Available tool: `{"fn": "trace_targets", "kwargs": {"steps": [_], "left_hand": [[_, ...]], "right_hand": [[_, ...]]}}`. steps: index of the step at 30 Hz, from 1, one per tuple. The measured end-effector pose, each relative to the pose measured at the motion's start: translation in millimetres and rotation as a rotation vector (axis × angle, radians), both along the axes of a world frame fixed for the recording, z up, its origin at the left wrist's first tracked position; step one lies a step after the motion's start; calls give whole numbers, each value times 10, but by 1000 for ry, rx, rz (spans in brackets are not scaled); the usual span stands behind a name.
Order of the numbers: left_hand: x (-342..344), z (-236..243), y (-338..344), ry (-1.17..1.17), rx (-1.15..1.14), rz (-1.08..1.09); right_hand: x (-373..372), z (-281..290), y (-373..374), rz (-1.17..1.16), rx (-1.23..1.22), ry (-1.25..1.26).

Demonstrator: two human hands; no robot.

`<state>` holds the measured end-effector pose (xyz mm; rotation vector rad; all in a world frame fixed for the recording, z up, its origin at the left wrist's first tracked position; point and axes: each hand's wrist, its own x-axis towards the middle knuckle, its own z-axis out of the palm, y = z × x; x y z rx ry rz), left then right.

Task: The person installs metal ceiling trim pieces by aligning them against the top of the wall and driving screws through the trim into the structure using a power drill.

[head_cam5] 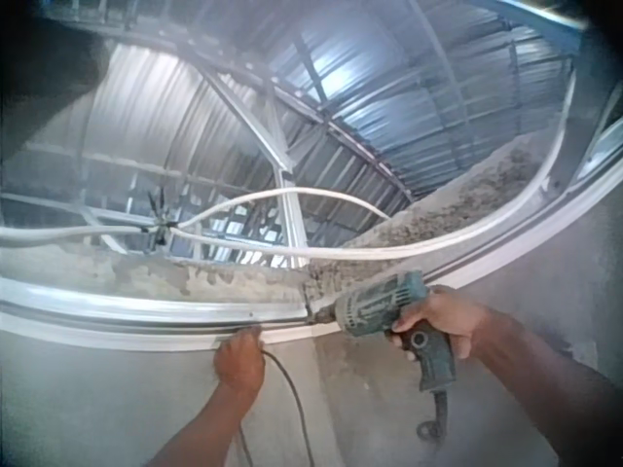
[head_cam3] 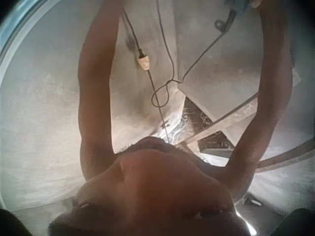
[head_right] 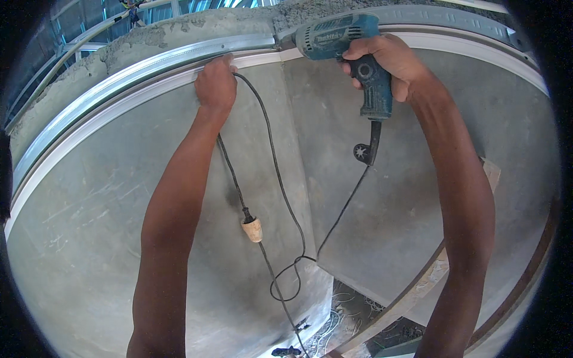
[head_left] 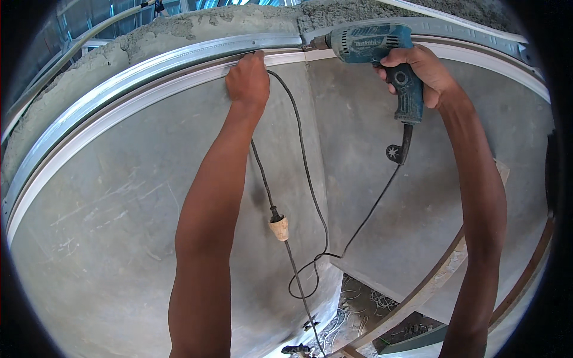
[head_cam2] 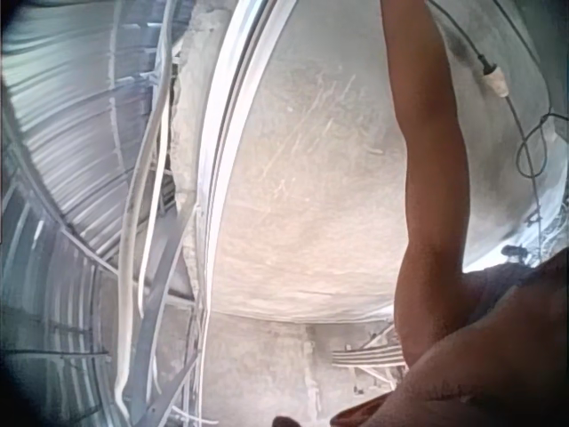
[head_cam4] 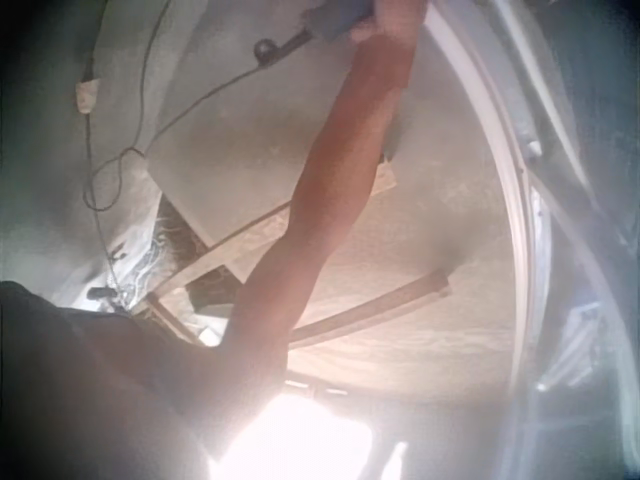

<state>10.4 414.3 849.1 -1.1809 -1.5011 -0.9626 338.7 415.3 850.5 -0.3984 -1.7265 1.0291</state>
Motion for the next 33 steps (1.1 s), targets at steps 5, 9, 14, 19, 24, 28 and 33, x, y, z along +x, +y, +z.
{"fn": "trace_targets", "kwargs": {"steps": [5, 9, 14, 19, 24, 28, 33], "left_hand": [[-33, 47, 3, 49, -31, -3], [21, 24, -1, 35, -61, 3], [58, -14, 53, 104, -17, -37], [180, -18, 81, 99, -39, -24], [192, -48, 48, 112, -24, -48], [196, -41, 34, 109, -35, -54], [202, -64, 48, 131, -37, -62]], "right_hand": [[-11, 15, 28, -5, 4, -25], [-19, 38, 119, -31, 11, -56], [-67, 7, 183, -38, 0, -29], [-22, 15, 252, -14, 3, -35], [-90, 19, 199, -54, -24, -33], [-100, 35, 194, -68, -18, -30], [-81, 19, 214, -35, -5, -6]]}}
